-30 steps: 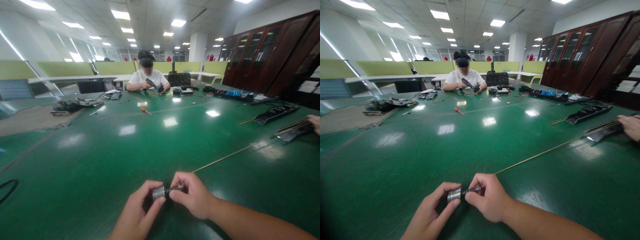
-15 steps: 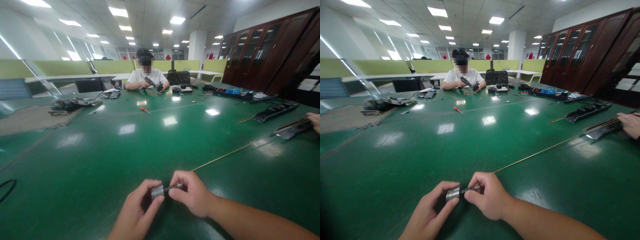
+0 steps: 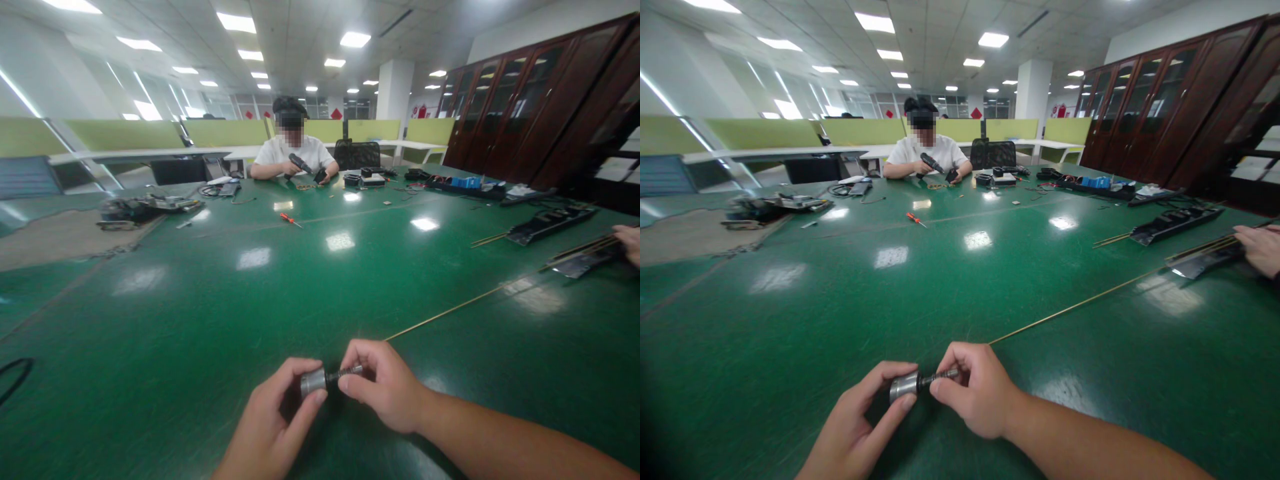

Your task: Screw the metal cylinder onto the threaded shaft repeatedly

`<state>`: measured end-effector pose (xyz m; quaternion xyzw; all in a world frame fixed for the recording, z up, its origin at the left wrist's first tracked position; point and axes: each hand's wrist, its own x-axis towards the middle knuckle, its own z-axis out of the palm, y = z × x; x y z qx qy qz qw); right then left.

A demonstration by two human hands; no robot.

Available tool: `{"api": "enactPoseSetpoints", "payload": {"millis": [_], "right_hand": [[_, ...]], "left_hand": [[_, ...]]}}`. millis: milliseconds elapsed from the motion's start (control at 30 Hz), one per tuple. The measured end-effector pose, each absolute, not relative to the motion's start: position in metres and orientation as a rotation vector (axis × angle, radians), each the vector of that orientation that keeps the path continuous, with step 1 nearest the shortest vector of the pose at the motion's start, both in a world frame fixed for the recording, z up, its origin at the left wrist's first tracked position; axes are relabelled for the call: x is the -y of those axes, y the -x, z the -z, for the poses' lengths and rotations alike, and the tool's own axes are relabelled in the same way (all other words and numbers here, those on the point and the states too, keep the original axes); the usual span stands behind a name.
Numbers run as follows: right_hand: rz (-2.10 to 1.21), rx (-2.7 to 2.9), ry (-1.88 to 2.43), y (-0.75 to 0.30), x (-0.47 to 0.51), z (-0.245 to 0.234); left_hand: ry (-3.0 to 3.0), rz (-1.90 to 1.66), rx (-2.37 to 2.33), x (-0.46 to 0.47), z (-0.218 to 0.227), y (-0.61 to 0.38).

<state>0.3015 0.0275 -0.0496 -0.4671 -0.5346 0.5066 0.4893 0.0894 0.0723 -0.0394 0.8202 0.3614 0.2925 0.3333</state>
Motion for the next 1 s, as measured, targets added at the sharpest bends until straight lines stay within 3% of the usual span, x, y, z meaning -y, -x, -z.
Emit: {"api": "enactPoseSetpoints", "payload": {"millis": [1000], "right_hand": [[-1.178, 1.239, 1.149, -0.301, -0.0261, 0.0519]], "left_hand": [[-2.157, -0.876, -0.966, -0.0743, 0.0409, -0.0877]]}}
